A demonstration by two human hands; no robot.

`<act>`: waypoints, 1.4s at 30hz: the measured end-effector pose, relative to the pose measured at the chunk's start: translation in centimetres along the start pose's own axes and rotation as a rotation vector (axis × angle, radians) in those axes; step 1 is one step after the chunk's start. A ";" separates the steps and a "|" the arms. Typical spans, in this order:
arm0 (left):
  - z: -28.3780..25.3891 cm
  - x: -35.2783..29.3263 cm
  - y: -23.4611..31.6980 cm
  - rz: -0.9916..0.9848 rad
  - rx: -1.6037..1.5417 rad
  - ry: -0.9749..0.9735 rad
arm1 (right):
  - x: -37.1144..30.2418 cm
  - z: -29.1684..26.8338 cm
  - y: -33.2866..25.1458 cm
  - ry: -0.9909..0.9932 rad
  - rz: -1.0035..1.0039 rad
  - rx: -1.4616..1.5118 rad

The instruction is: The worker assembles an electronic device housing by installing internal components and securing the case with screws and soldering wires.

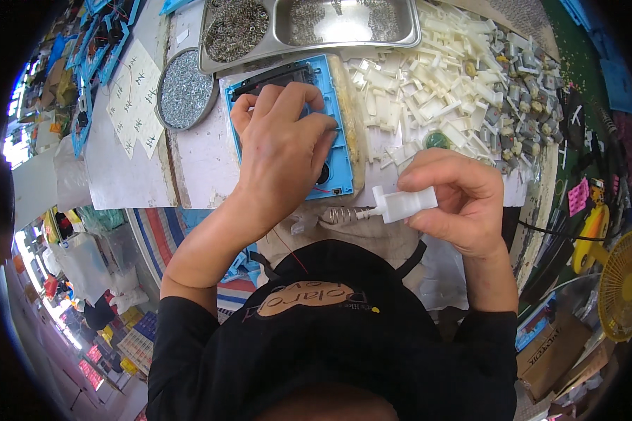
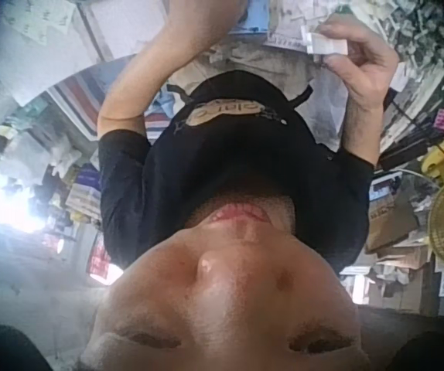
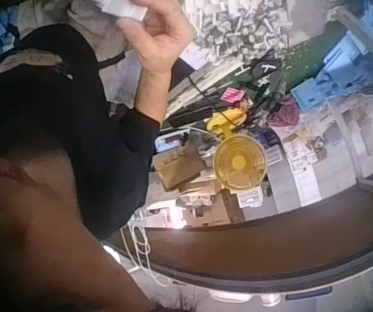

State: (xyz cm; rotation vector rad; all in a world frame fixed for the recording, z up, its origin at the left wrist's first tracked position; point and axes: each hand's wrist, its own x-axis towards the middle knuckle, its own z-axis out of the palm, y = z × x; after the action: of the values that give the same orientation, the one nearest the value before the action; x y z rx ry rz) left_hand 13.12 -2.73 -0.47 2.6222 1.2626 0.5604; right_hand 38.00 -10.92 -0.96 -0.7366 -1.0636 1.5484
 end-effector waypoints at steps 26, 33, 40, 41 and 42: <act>0.1 -5.0 -3.5 -0.247 -0.561 0.334 | 9.5 4.6 -1.0 -0.384 -0.410 -1.376; 0.3 -5.2 -3.5 -0.264 -0.567 0.340 | 9.5 4.2 -0.8 -0.380 -0.425 -1.386; 0.4 -5.2 -3.4 -0.279 -0.589 0.345 | 9.6 2.4 1.0 -0.372 -0.392 -1.175; 0.4 -5.1 -3.4 -0.273 -0.582 0.348 | 9.5 2.2 1.5 -0.349 -0.409 -1.170; 0.5 -5.1 -3.4 -0.268 -0.574 0.349 | 9.4 2.2 2.0 -0.326 -0.425 -1.165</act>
State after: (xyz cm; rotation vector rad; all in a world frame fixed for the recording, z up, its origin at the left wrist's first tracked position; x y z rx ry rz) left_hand 7.97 -4.59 -3.27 1.9050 1.2707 1.1630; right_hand 33.02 -2.47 -1.17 -0.9200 -2.2404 0.5770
